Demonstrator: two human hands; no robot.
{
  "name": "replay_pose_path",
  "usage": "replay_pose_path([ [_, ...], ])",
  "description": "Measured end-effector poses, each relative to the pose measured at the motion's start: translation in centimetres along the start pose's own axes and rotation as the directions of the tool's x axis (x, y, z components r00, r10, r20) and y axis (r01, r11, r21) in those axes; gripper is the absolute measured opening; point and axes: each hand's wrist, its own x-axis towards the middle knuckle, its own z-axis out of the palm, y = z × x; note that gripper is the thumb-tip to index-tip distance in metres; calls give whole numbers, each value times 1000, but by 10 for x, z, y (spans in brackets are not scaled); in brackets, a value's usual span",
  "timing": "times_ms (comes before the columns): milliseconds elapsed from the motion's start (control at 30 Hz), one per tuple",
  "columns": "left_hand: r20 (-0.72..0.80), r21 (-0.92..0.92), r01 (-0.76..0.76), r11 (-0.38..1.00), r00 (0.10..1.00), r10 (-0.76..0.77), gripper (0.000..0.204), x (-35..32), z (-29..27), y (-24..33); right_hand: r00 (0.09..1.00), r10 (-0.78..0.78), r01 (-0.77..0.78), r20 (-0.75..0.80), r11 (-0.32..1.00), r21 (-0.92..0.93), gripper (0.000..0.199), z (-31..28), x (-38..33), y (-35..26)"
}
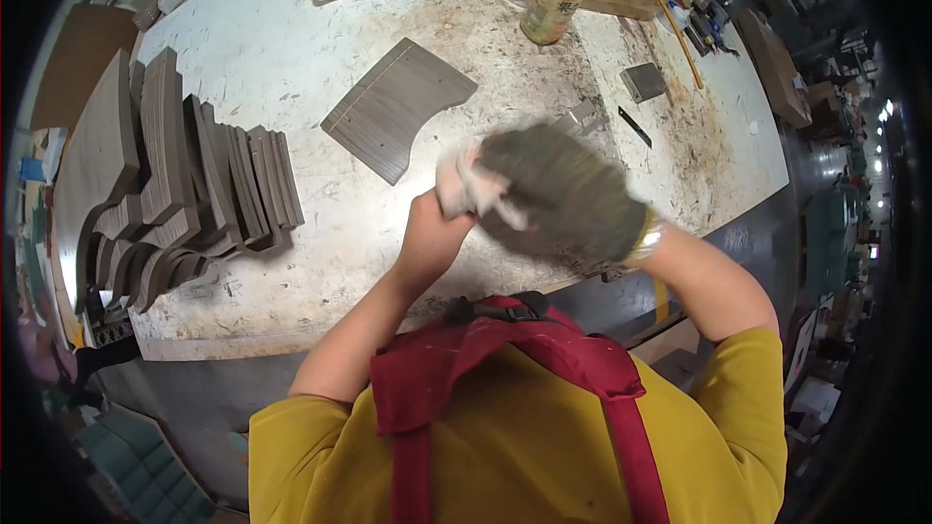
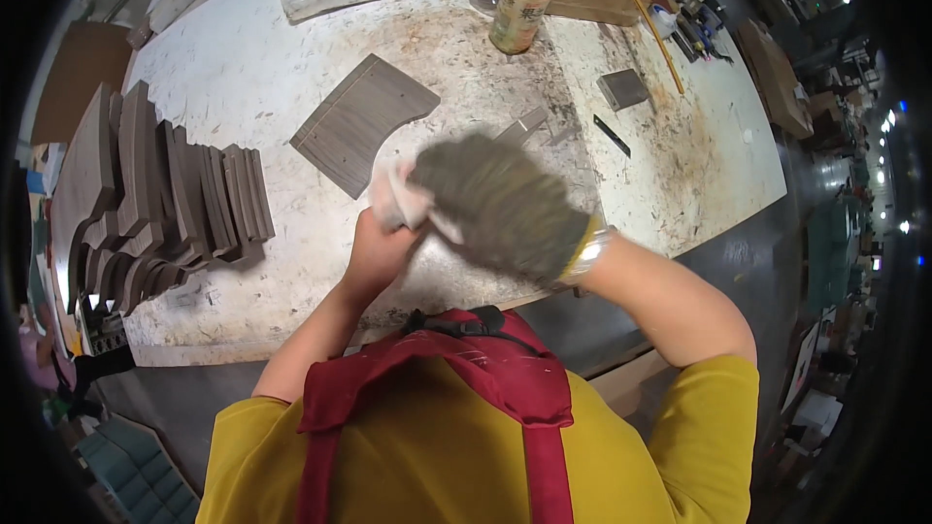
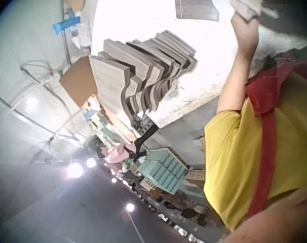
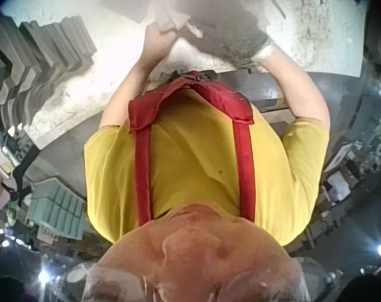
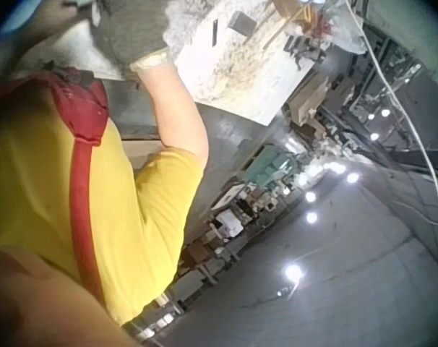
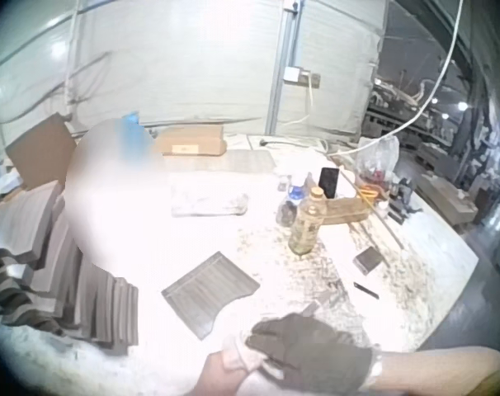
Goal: The worker is polishing and cleaning curved wooden furniture panels using a cloth and a cleaning solution.
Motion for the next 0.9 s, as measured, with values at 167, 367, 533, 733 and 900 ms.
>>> replay_pose_path([
  [167,-9,-87,21,996,1000,-22,36,1,3,11,987,-155,110,-45,850,-516,26,1,-38,53],
  [367,-115,-334,227,915,954,-278,31,8,-8,19,715,637,-468,-288,742,480,27,-42,-53,102],
  [533,-24,-636,296,713,915,-402,34,5,-7,10,948,32,-48,-318,998,-43,40,54,-22,39],
  [733,-23,-667,351,657,872,-489,30,-7,-5,1,928,270,-312,-256,940,-140,18,84,-27,82],
  [900,-12,-683,368,631,858,-513,30,-13,-3,-5,819,231,-342,-525,931,-124,28,64,-44,77],
])
